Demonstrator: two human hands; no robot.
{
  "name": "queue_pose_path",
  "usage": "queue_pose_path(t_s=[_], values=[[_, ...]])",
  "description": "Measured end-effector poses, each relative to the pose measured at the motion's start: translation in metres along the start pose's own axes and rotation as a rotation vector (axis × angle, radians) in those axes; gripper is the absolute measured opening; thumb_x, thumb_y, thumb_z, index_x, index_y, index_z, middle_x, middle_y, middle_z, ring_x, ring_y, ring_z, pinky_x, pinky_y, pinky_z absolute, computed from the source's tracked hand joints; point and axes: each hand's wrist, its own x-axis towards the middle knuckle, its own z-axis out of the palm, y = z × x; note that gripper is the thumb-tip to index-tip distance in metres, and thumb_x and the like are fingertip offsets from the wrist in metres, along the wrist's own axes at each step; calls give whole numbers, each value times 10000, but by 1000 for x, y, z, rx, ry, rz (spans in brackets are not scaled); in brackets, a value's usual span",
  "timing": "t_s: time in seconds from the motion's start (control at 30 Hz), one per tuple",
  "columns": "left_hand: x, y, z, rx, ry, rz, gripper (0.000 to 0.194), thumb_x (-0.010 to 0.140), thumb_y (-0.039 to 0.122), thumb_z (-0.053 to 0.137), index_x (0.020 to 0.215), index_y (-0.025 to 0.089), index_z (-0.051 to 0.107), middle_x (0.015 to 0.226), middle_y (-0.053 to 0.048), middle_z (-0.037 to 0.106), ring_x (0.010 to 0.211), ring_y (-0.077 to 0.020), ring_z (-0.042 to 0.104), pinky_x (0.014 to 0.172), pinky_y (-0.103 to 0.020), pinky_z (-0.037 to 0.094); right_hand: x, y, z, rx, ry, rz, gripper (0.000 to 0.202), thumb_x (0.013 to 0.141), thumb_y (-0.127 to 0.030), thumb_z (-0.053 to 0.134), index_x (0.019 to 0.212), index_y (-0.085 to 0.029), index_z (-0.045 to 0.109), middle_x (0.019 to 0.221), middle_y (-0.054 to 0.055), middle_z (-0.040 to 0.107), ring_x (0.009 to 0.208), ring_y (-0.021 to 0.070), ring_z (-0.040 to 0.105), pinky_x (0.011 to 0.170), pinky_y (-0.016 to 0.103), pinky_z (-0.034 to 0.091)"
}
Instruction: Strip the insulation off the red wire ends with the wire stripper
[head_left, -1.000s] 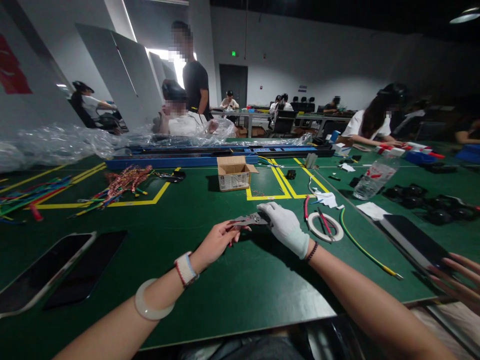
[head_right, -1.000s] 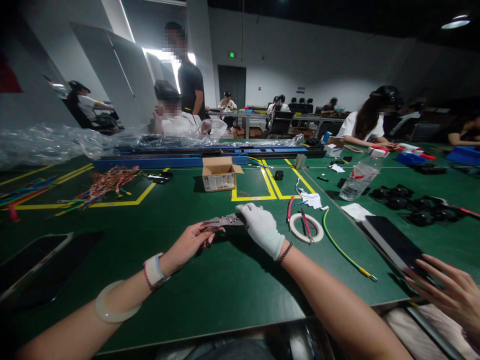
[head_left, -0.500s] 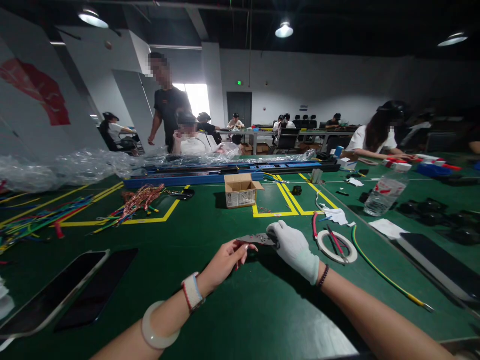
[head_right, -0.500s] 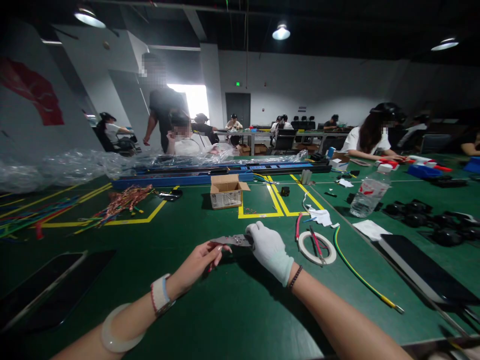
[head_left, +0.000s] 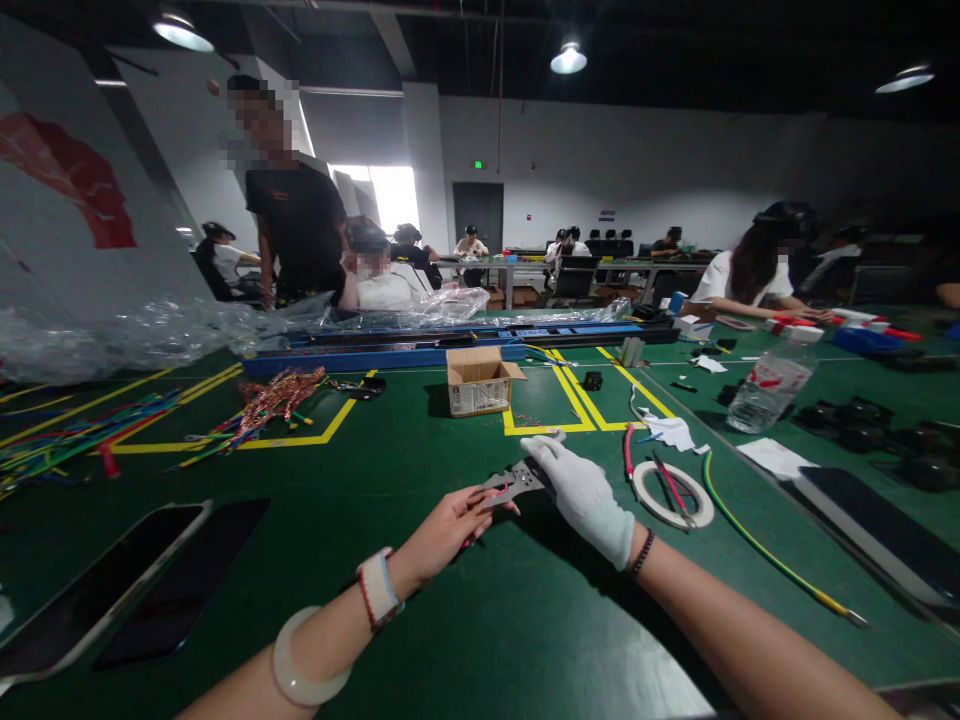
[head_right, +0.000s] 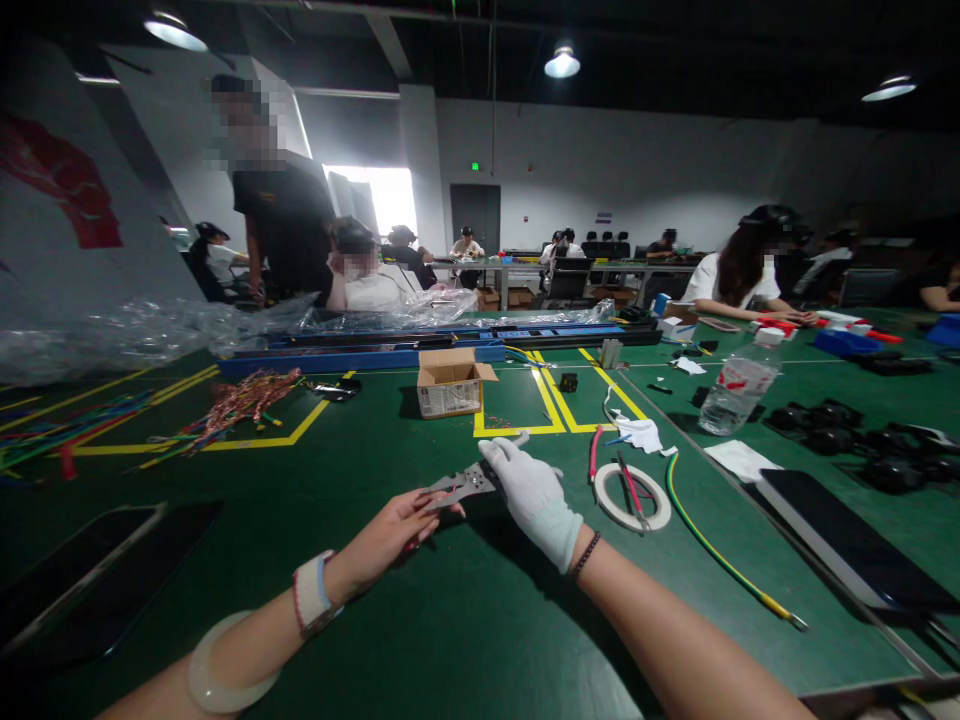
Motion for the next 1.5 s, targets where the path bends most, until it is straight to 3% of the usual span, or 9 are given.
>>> queue_pose_path(t_s=[0.27, 0.67, 1.0, 1.13, 1.3, 1.5], values=[[0, 2, 2, -24, 15, -6, 375, 826, 457, 586, 994, 133, 669, 576, 66, 404, 484, -77, 309, 445, -196, 213, -1, 5, -2, 25, 31, 19, 489, 846, -35, 415, 1302, -191, 498, 1295, 102, 565, 1147, 177, 553, 945, 303, 455], [1, -2, -2, -59, 10, 22, 333, 863, 440, 544, 959, 139, 649, 595, 30, 536, 489, -87, 422, 472, -199, 317, -4, 3, -6, -82, -1, 137, 302, 841, -148, 505, 1120, -237, 577, 1064, 65, 606, 827, 193, 608, 699, 282, 427], [1, -2, 0, -192, -9, -18, 365, 828, 462, 608, 955, 121, 647, 633, 12, 576, 504, -84, 481, 477, -203, 353, -5, 2, -5, -22, 0, 108, 182, 842, -231, 551, 1020, -214, 583, 1005, 49, 616, 798, 170, 615, 636, 244, 382], [2, -4, 1, -248, -21, -27, 377, 803, 447, 647, 960, 104, 646, 663, 2, 578, 485, -64, 451, 464, -191, 343, -4, 5, -1, -37, 14, 116, 268, 829, -176, 538, 1088, -226, 585, 1044, 53, 618, 828, 180, 613, 678, 253, 407], [3, -4, 1, -276, -66, -44, 342, 814, 401, 643, 977, 100, 640, 653, 9, 567, 421, -26, 294, 396, -178, 167, -2, 10, 4, -13, 30, 55, 403, 819, -72, 478, 1186, -216, 563, 1137, 71, 614, 947, 196, 605, 807, 288, 453], [2, 0, 0, -264, -91, -76, 373, 836, 422, 607, 1021, 100, 647, 615, 28, 531, 434, -30, 289, 416, -175, 162, -2, 10, 4, 114, 36, -72, 510, 821, -5, 432, 1307, -154, 475, 1329, 116, 531, 1195, 173, 518, 988, 300, 419]])
